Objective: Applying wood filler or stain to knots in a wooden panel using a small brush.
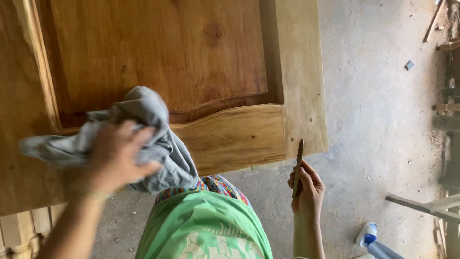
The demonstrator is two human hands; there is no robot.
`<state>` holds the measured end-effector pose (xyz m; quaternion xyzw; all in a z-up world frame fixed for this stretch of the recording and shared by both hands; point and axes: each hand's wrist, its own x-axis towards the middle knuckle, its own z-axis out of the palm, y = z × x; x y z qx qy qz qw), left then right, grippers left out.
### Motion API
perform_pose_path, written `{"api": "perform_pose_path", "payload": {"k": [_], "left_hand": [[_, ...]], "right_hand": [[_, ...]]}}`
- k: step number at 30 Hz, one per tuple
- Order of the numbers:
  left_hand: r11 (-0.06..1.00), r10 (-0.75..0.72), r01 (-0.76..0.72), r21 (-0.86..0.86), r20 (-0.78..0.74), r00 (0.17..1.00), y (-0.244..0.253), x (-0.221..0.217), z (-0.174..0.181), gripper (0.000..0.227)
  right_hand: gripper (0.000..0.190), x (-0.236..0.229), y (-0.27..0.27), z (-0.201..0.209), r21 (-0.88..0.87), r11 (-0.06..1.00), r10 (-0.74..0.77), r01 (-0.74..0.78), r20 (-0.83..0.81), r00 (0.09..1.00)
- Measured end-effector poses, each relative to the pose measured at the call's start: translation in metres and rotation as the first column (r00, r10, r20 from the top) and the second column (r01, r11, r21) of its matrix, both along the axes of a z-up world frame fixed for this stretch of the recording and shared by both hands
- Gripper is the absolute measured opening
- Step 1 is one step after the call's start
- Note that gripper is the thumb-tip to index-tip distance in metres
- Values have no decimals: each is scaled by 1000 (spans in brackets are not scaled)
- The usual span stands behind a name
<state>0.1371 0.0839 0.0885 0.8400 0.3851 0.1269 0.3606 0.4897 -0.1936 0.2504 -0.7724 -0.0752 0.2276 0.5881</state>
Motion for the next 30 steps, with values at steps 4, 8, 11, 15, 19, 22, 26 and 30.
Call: {"api": "perform_pose_path", "payload": {"k": [4, 8, 11, 15, 19, 22, 26, 30], "left_hand": [[864, -169, 144, 483, 8, 986, -17, 97, 45, 18], [869, -389, 237, 434, 305, 869, -75, 180, 46, 15], [839, -403, 185, 512, 355, 844, -115, 249, 47, 6], [851, -349, 219, 477, 203, 915, -121, 268, 41, 12], [916, -250, 192, 353, 127, 960, -73, 177, 74, 9], [930, -72, 89, 357, -59, 996, -47, 106, 66, 17], [935, 48, 94, 341, -387, 921, -46, 50, 19, 24], [837, 274, -105, 538, -246, 930, -56, 52, 4, 17]], "right_hand": [[31, 1, 1, 7, 22, 1000, -18, 18, 29, 999], [31, -3, -5, 6, 25, 998, -62, 61, 20, 998], [29, -2, -4, 6, 62, 993, -102, 101, 21, 995], [28, 0, -1, 15, 59, 989, -136, 134, 23, 990], [30, 16, -10, 9, 66, 990, -123, 122, 10, 992], [32, 16, -8, -3, 48, 999, -22, 24, -38, 999], [31, 2, 4, -24, -74, 996, 59, -56, 27, 998], [28, -2, 19, -29, -268, 927, 326, -263, 229, 917]]}}
